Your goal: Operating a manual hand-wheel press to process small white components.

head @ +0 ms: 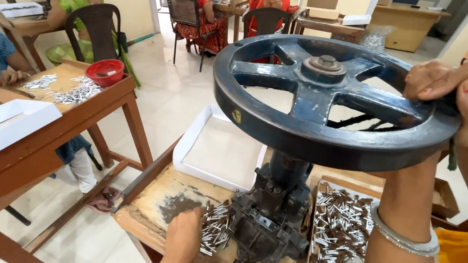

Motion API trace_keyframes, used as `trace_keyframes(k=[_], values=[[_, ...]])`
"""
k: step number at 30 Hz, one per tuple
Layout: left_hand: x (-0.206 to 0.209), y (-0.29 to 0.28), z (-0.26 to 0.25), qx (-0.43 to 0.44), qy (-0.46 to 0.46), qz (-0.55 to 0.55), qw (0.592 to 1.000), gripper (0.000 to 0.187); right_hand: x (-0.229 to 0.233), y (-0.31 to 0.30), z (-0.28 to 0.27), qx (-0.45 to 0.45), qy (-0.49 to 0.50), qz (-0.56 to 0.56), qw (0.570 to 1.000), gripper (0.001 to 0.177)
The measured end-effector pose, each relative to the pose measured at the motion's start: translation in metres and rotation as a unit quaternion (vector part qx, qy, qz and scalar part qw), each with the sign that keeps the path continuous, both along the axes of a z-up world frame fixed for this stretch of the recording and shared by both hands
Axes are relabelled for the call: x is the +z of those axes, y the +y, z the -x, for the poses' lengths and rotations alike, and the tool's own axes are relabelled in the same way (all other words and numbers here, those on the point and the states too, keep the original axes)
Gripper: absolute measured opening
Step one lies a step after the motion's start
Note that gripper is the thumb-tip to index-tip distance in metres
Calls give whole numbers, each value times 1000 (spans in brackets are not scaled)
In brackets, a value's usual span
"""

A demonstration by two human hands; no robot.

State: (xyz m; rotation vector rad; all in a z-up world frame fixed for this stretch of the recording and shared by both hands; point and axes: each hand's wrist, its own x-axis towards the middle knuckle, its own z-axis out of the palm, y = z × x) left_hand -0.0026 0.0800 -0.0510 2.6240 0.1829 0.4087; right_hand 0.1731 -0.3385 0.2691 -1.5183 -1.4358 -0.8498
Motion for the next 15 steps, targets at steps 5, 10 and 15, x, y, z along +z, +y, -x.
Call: trace_keyframes(k=[5, 10, 15], values=[[49, -62, 23, -208, -271, 84, 936, 25, 6, 2, 9, 23, 49, 37, 998, 34], [30, -86, -8, -235, -253, 77, 935, 13, 11, 4, 0, 35, 50, 41, 997, 33], [34, -92, -19, -236, -238, 72, 939, 13, 4, 3, -12, 63, 43, 7, 997, 32]])
